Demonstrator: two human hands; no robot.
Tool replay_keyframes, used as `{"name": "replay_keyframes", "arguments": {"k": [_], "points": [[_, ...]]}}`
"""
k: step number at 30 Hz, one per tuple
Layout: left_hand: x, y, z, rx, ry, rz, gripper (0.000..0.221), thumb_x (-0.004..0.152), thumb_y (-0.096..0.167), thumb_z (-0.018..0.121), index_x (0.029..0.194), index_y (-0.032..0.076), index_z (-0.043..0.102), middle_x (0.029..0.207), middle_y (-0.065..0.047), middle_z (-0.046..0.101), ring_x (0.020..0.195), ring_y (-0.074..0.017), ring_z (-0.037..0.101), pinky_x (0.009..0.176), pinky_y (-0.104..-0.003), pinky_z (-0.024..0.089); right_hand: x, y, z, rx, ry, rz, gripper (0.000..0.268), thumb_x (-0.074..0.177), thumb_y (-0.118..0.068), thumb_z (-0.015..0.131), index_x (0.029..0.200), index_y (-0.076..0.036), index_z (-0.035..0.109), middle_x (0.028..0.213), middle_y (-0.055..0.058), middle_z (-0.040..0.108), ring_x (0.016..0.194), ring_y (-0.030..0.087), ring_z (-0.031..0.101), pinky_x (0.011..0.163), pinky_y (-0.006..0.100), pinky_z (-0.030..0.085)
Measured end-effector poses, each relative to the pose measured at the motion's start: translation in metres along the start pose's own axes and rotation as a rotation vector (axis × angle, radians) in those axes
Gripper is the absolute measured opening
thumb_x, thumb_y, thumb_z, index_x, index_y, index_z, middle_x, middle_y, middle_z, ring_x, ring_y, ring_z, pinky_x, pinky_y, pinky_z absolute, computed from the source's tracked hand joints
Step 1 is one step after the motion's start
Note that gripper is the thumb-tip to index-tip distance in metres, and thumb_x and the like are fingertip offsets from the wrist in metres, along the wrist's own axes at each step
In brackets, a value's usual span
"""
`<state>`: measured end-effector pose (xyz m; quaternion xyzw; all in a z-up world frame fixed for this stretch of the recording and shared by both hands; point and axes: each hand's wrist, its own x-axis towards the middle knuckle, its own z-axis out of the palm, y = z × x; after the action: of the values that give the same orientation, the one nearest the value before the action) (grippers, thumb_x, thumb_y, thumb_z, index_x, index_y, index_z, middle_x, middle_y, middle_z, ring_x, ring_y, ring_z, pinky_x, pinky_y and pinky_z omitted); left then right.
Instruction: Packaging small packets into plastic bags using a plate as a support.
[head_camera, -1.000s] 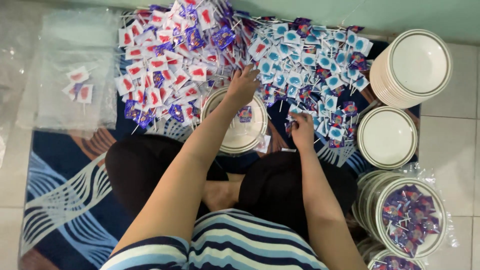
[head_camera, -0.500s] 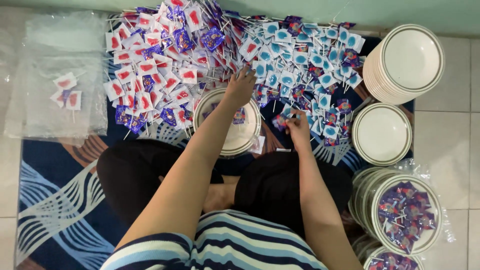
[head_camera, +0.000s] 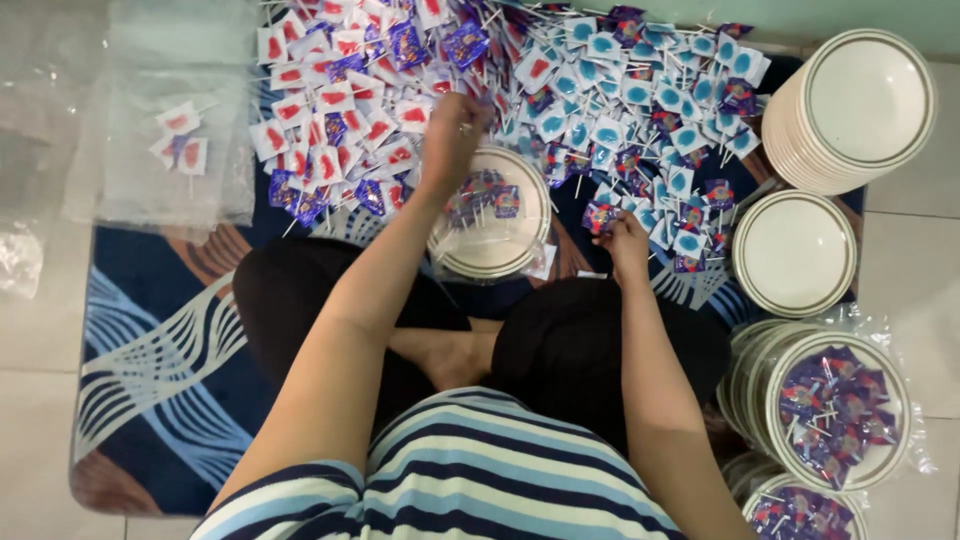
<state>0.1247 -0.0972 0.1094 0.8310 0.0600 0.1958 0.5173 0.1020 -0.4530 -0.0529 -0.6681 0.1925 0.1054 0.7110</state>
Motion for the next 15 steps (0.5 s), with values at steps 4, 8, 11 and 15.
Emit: {"name": "replay_keyframes", "arguments": {"k": [4, 8, 11, 15], "points": [[-0.015, -0.057, -0.047, -0.025, 0.247, -0.131, 0.029, 0.084, 0.012, 0.084, 0.090, 0.016, 0.056, 0.080, -0.001, 0.059, 0.072, -0.0172, 0.051, 0.063, -0.035, 0.041, 0.011, 0.029, -0.032, -0.757, 0.067, -0.320, 0.025, 0.092, -0.017, 0.065, 0.108, 0.002, 0.075, 0.086, 0.018, 0.076, 0.061, 0.024, 0.073, 0.057, 0.036, 0.058], [-0.046, -0.096, -0.082, -0.198, 0.235, -0.389, 0.035, 0.087, 0.005, 0.077, 0.119, 0.010, 0.062, 0.096, -0.009, 0.064, 0.075, -0.0153, 0.069, 0.063, -0.030, 0.053, 0.034, 0.050, -0.053, -1.149, 0.119, -0.288, 0.024, 0.095, -0.027, 0.064, 0.108, -0.012, 0.078, 0.083, 0.011, 0.073, 0.091, 0.037, 0.071, 0.082, 0.046, 0.055], [-0.073, -0.136, -0.088, -0.371, 0.262, -0.494, 0.034, 0.084, 0.004, 0.076, 0.117, 0.005, 0.069, 0.093, -0.013, 0.066, 0.082, -0.0201, 0.073, 0.074, -0.031, 0.064, -0.002, 0.035, -0.038, -1.212, 0.069, -0.086, 0.022, 0.098, -0.033, 0.064, 0.107, -0.021, 0.079, 0.076, 0.003, 0.074, 0.089, 0.032, 0.074, 0.078, 0.043, 0.061], [-0.104, -0.135, -0.091, -0.704, 0.277, -0.679, 0.027, 0.085, 0.004, 0.073, 0.112, 0.002, 0.067, 0.086, -0.009, 0.060, 0.072, -0.0216, 0.072, 0.066, -0.032, 0.067, -0.067, -0.023, 0.005, -0.621, -0.095, -0.093, 0.017, 0.105, -0.017, 0.060, 0.108, -0.005, 0.072, 0.077, 0.016, 0.074, 0.060, 0.025, 0.073, 0.043, 0.028, 0.057]]}}
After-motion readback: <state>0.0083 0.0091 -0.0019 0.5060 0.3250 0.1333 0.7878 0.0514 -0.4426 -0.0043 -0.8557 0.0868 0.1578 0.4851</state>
